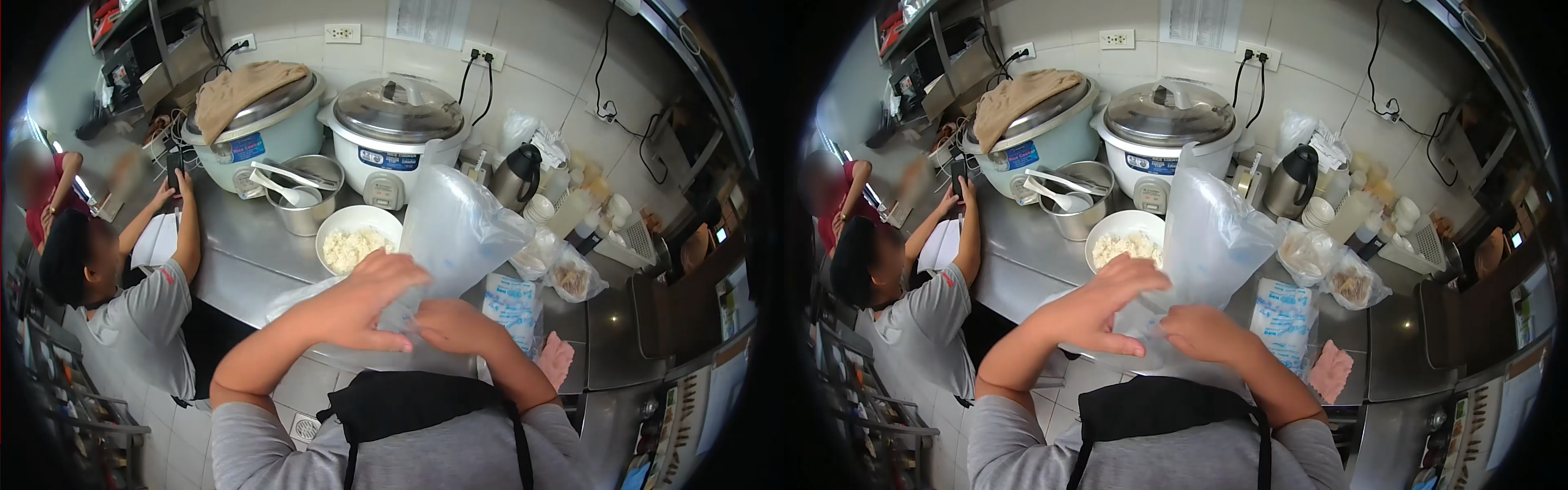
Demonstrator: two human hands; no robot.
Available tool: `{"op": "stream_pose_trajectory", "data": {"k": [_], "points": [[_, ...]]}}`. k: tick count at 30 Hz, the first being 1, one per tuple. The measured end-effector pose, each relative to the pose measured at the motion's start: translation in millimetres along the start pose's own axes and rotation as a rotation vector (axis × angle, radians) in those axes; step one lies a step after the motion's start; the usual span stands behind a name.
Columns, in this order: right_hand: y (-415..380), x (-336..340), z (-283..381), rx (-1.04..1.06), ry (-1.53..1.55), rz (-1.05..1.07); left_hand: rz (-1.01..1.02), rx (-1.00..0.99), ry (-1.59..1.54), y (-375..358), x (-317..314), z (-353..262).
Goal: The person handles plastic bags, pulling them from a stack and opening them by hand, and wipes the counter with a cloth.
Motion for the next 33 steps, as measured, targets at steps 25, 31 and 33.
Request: {"op": "stream_pose_trajectory", "data": {"k": [25,31,33], "points": [[-51,-38,-172,-0.899,1.357,-1.166,-0.028,1.234,-1.595,-3,-179,285],[-75,-73,-215,-1.316,0.997,-0.998,-0.361,1.416,-1.483,-68,-211,233],[-72,-73,-221,-1.286,0.852,-1.04,-0.439,1.405,-1.455,-75,-213,234]]}}
Point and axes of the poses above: each hand's wrist, its own y-axis towards the middle knuckle, its own x-axis out of the back of the hand, z = x × y, the point moved 3 cm from there along y, towards the middle knuckle, and after that the axes turned 12 degrees about -z, right-handed, at the moved point
